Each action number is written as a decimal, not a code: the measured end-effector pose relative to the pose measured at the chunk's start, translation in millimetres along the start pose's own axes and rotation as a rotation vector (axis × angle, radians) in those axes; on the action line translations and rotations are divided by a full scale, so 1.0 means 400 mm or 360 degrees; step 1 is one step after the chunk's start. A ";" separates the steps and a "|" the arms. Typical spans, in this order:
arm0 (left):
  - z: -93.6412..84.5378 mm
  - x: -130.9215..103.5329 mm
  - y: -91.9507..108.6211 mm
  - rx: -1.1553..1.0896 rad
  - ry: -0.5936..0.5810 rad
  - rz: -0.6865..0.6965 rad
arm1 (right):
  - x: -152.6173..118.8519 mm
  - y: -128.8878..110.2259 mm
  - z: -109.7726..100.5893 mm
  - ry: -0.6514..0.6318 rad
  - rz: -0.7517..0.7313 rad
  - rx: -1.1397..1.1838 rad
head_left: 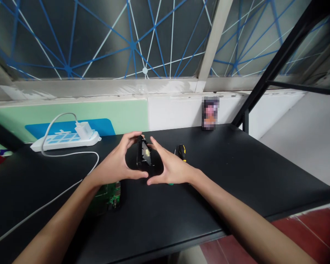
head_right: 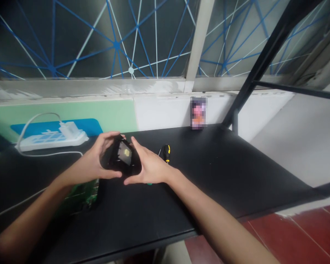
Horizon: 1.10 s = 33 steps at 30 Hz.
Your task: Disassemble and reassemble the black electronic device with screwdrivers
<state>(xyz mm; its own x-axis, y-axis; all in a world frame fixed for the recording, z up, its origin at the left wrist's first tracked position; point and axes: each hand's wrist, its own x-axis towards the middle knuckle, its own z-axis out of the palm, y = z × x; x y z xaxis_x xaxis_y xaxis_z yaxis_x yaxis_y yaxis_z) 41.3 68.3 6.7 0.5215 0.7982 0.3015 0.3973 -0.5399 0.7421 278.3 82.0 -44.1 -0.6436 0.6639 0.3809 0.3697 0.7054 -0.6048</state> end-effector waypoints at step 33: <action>-0.036 -0.037 -0.071 0.0373 -0.0300 -0.0223 | -0.013 -0.035 -0.026 -0.0118 0.0393 -0.0201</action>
<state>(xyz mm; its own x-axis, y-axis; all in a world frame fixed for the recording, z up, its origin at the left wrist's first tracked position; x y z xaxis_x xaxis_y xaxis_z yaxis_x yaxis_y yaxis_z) 11.6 75.6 -10.1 0.5713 0.8174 0.0742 0.6265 -0.4928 0.6038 283.4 71.3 -30.3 -0.5693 0.8027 0.1777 0.5989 0.5530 -0.5792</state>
